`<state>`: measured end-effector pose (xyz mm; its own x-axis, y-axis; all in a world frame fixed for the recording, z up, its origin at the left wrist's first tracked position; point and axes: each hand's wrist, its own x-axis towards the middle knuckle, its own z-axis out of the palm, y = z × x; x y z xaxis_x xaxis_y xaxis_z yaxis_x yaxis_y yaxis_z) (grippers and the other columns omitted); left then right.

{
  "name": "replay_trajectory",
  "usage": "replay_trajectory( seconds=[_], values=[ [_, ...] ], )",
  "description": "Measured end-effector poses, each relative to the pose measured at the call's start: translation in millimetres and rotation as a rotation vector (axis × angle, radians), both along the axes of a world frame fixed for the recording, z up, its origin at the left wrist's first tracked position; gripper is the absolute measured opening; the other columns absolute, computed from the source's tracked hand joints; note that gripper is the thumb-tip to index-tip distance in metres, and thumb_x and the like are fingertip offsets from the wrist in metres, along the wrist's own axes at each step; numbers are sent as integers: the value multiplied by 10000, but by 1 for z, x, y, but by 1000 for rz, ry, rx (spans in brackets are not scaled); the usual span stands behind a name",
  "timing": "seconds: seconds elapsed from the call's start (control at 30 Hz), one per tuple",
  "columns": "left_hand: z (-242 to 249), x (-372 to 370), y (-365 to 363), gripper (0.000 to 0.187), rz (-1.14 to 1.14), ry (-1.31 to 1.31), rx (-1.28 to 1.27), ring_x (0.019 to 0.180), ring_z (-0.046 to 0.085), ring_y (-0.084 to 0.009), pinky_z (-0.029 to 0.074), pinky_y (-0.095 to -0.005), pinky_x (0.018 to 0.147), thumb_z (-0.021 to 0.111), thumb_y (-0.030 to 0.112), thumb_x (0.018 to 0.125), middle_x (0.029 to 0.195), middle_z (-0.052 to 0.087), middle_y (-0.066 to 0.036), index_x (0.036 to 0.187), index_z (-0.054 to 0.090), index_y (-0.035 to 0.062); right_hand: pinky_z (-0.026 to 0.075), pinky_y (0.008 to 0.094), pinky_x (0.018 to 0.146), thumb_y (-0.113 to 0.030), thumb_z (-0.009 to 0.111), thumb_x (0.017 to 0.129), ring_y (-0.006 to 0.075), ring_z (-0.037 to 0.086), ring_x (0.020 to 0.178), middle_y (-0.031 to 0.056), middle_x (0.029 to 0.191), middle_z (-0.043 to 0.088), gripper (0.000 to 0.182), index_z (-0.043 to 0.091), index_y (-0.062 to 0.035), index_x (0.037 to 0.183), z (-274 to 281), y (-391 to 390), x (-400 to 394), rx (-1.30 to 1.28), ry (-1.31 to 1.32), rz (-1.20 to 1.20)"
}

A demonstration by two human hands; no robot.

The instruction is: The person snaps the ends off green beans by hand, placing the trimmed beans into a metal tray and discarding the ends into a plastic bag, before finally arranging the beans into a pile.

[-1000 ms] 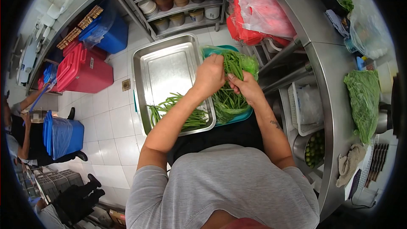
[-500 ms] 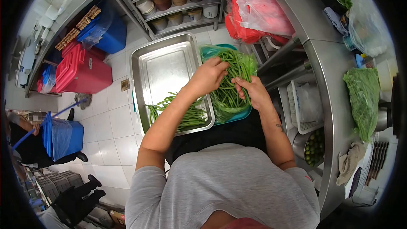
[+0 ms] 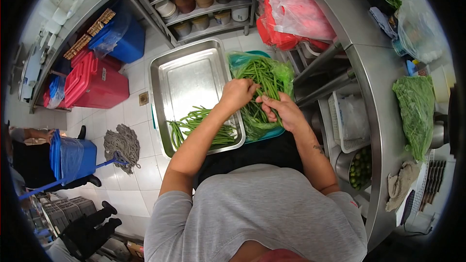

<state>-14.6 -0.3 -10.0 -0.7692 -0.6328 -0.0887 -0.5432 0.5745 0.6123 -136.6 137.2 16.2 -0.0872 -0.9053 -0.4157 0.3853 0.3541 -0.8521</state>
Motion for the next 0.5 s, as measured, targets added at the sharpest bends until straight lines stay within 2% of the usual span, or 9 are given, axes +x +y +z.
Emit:
replay_trajectory(
  seconds=[0.1, 0.2, 0.27, 0.37, 0.47, 0.5],
  values=[
    [0, 7, -10, 129, -30, 459, -29, 817, 571, -378, 470, -415, 719, 563, 64, 830, 844, 582, -181, 932, 584, -13, 318, 213, 455, -199, 537, 943, 57, 392, 525, -26, 667, 465, 196, 580, -20, 1009, 2, -2, -5, 61, 242, -4],
    [46, 14, -6, 183, -128, 527, 25, 803, 582, -323, 461, -372, 704, 551, 42, 854, 886, 563, -175, 1033, 566, 6, 350, 213, 498, -192, 535, 948, 55, 407, 562, -25, 687, 479, 225, 573, -12, 1077, 0, -3, -10, 22, 434, 45],
    [58, 16, -6, 176, -298, 461, -77, 829, 570, -330, 463, -373, 715, 582, 67, 849, 899, 549, -158, 1012, 559, 4, 377, 226, 527, -191, 545, 942, 64, 429, 586, -17, 700, 502, 266, 565, 0, 1127, -18, -5, -14, -88, 590, 67],
    [58, 13, -7, 165, -479, 398, -238, 844, 559, -334, 461, -390, 705, 617, 81, 821, 869, 542, -144, 954, 555, 5, 420, 250, 596, -198, 569, 928, 90, 473, 648, 26, 747, 550, 363, 528, 40, 1200, -24, -5, -19, -83, 832, 90],
    [49, 10, -8, 151, -534, 382, -311, 835, 545, -335, 453, -420, 690, 638, 61, 769, 835, 526, -132, 880, 547, 15, 464, 310, 660, -215, 582, 917, 175, 572, 730, 121, 833, 620, 446, 484, 68, 1246, -8, -5, -22, -15, 968, 200],
    [48, 10, -3, 146, -514, 387, -341, 825, 541, -337, 450, -429, 685, 638, 45, 749, 820, 520, -131, 857, 543, 19, 461, 357, 724, -240, 571, 913, 260, 572, 823, 171, 899, 619, 436, 496, 60, 1219, -8, -5, -23, -30, 981, 203]
  ],
)
